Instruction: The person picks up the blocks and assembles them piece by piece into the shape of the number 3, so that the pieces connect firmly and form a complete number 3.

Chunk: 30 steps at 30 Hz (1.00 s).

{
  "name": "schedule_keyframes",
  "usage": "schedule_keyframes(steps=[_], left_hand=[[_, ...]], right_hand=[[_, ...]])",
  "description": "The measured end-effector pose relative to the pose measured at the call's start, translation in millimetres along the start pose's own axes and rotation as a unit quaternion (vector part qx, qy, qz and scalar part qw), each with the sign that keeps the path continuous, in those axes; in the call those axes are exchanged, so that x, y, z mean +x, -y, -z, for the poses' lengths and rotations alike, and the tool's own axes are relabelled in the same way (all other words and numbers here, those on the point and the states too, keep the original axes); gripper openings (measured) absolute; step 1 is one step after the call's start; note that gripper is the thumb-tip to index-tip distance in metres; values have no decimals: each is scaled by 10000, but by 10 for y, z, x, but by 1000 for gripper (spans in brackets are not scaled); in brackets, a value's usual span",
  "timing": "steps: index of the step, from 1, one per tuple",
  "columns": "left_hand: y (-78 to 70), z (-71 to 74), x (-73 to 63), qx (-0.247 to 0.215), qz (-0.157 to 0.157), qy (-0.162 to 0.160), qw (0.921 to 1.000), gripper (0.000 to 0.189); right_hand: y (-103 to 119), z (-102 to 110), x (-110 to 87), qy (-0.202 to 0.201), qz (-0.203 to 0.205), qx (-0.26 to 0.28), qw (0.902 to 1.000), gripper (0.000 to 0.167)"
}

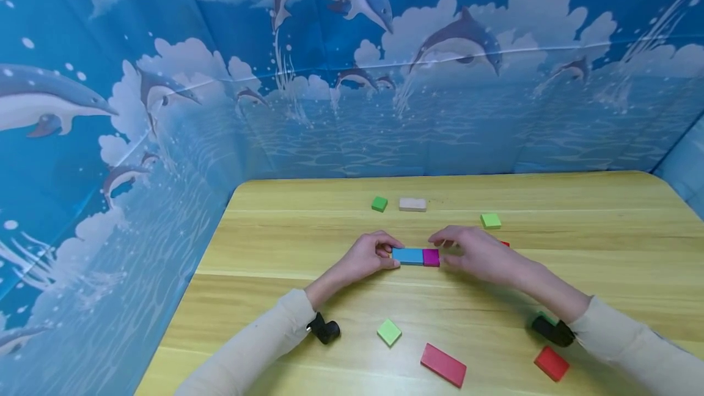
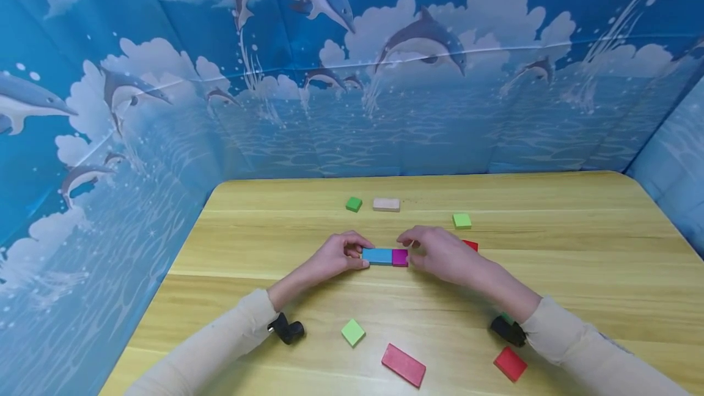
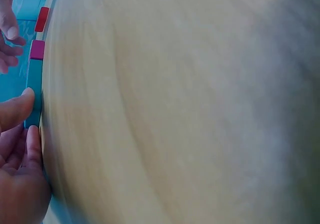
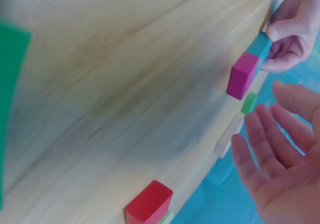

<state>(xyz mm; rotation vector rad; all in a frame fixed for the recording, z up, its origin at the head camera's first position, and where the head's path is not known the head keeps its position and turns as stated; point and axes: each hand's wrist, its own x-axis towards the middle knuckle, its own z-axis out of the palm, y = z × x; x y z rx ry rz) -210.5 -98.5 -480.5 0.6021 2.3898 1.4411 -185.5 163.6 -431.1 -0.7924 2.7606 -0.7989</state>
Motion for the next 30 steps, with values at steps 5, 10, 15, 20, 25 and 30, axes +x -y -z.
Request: schedule_keyframes(steps=[5, 10, 15, 20, 25, 30], left_hand=[[-108, 37, -41, -20, 7, 42, 10000, 30], [38, 1, 18, 39, -54, 33, 10000, 30], [32, -19, 10, 74, -65, 35, 9999, 30], [13, -22, -12, 3, -48, 53, 10000, 30], [13, -10, -25, -14, -46, 27, 10000, 29], [7, 5, -24, 37, -21, 5, 10000, 29]], right_hand=[[-8, 81, -85, -102, -59, 219, 9997, 36], [-67, 127, -190, -129, -105, 424, 9990, 37], [-141, 147, -282, -214, -61, 537, 9983, 38], [-216, 185, -353, -241, -116, 492, 9984, 41], [-290, 228, -397, -306, -252, 403, 9984, 42], [-365, 298, -465, -371, -284, 376, 9982, 42]])
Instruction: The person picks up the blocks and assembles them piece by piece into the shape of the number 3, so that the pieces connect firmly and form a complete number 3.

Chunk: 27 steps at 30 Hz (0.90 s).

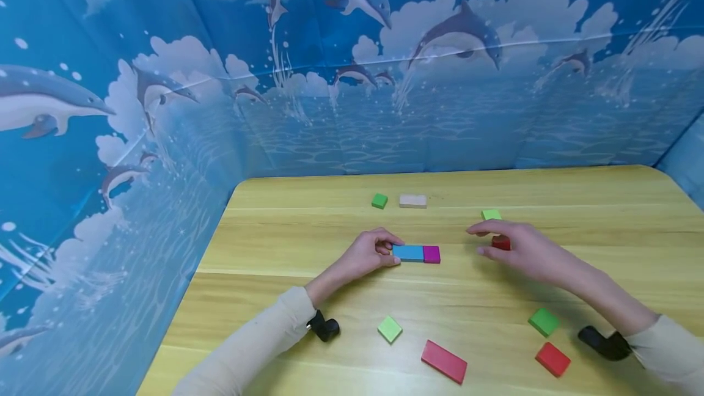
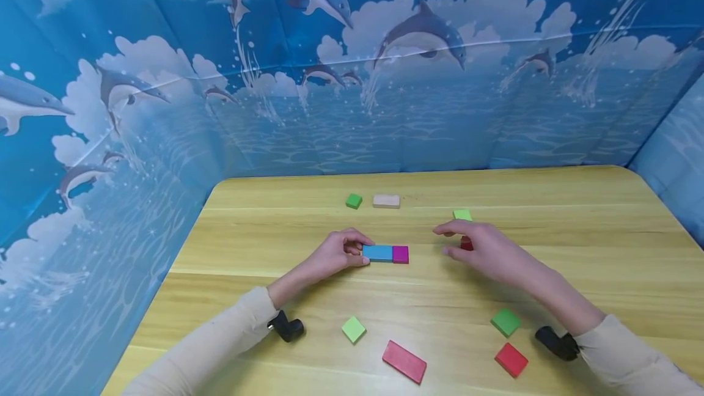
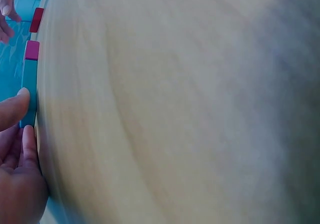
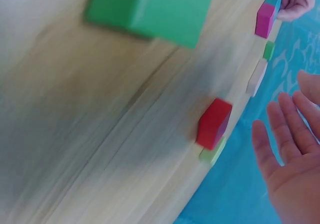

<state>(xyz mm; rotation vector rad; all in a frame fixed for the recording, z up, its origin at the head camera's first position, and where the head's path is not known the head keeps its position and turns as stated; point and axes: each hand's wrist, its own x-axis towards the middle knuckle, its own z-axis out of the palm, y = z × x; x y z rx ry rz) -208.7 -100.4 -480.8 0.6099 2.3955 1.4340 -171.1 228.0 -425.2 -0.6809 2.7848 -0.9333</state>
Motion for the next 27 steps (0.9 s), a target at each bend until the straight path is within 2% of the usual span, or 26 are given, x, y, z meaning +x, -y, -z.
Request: schedule_keyframes(steps=[8, 16, 21, 27], left_hand=[[6, 4, 15, 24, 45, 12, 10000, 29], [26, -8, 22, -31, 27, 5, 10000, 29], [37, -8, 24, -4, 26, 5, 10000, 29], [34, -1, 23, -19, -1, 25, 10000, 29]], right_hand=[[-162, 82, -88, -162, 147, -21, 9998, 42], [-329, 98, -133, -123, -13, 184, 9998, 45], [-408, 102, -137, -134, -129, 41, 9998, 44], [-469, 95, -126, -123, -86, -38, 9999, 44]])
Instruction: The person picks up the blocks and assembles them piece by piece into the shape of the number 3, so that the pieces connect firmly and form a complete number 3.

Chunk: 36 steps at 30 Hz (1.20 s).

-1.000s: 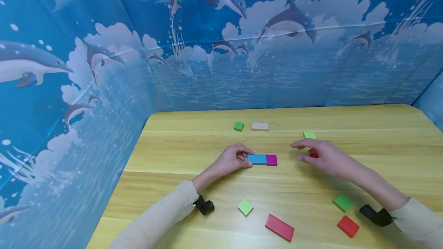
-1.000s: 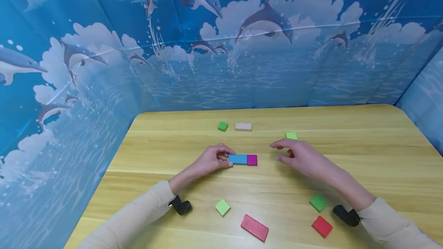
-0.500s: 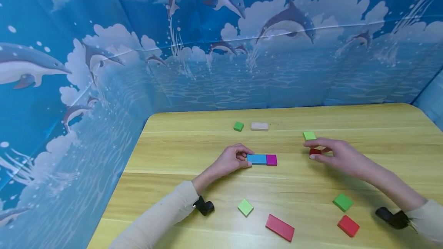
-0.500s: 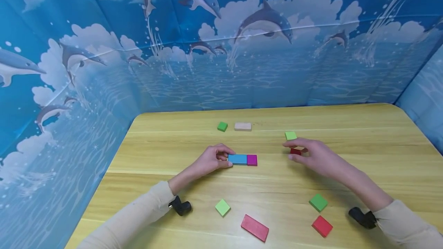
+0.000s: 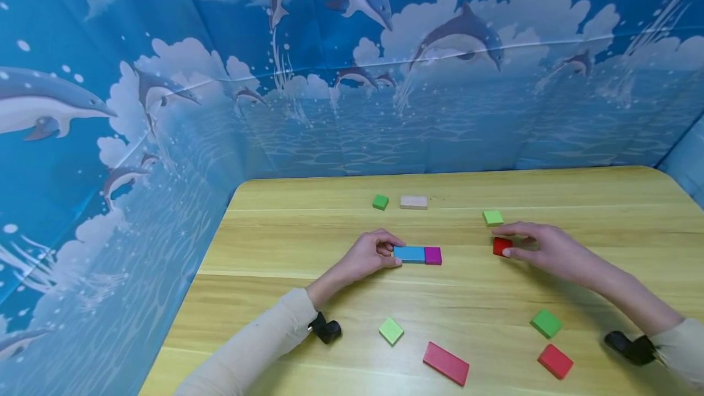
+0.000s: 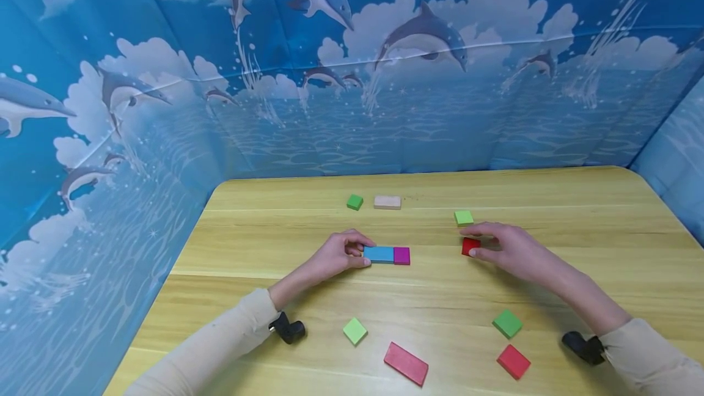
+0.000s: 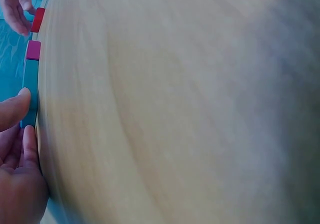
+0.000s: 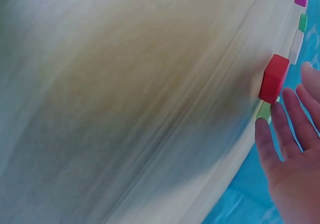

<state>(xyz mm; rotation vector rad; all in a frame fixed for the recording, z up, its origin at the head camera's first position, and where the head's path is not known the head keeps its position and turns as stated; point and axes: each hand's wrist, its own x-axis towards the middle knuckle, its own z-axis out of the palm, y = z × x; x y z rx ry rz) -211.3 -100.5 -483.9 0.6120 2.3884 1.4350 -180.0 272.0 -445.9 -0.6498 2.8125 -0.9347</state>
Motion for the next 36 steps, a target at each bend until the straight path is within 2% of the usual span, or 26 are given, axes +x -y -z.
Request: schedule_keyframes(steps=[17, 36], left_hand=[[-33, 12, -38, 32, -32, 64, 10000, 30], [-15, 14, -37, 31, -43, 45, 10000, 30]], right_hand=[[-96, -64, 11, 211, -231, -349, 9989, 50], [20, -96, 29, 242, -38, -292, 9993, 48]])
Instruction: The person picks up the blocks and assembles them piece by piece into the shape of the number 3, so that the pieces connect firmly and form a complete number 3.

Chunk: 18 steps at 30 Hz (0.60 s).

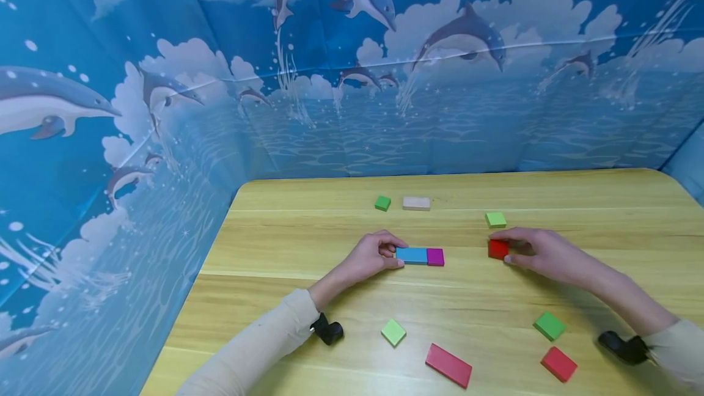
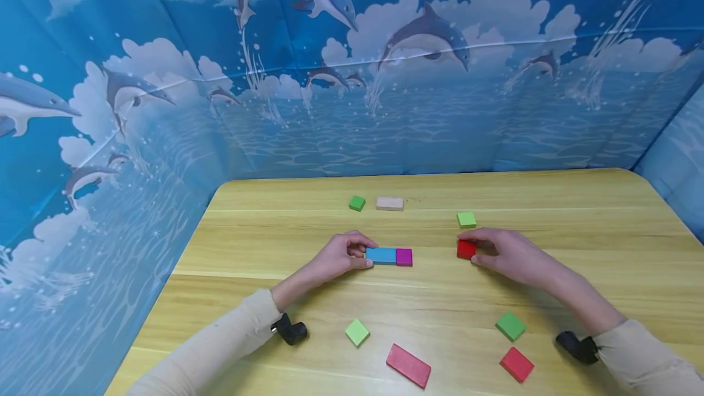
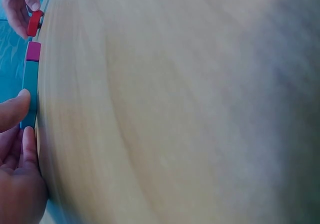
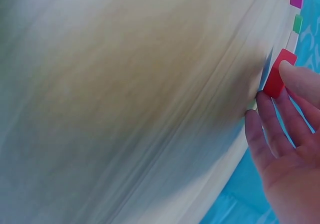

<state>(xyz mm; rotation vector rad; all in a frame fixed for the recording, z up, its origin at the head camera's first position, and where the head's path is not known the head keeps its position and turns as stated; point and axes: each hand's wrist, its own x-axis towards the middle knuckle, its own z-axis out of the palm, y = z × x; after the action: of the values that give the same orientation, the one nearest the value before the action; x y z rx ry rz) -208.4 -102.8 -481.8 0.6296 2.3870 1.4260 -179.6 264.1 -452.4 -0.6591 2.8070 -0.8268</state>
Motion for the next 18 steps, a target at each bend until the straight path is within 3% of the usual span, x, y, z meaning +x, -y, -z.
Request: schedule_keyframes(steps=[18], left_hand=[[50, -7, 19, 21, -131, 3, 9999, 29]], right_hand=[[211, -67, 249, 113, 180, 218, 9995, 46]])
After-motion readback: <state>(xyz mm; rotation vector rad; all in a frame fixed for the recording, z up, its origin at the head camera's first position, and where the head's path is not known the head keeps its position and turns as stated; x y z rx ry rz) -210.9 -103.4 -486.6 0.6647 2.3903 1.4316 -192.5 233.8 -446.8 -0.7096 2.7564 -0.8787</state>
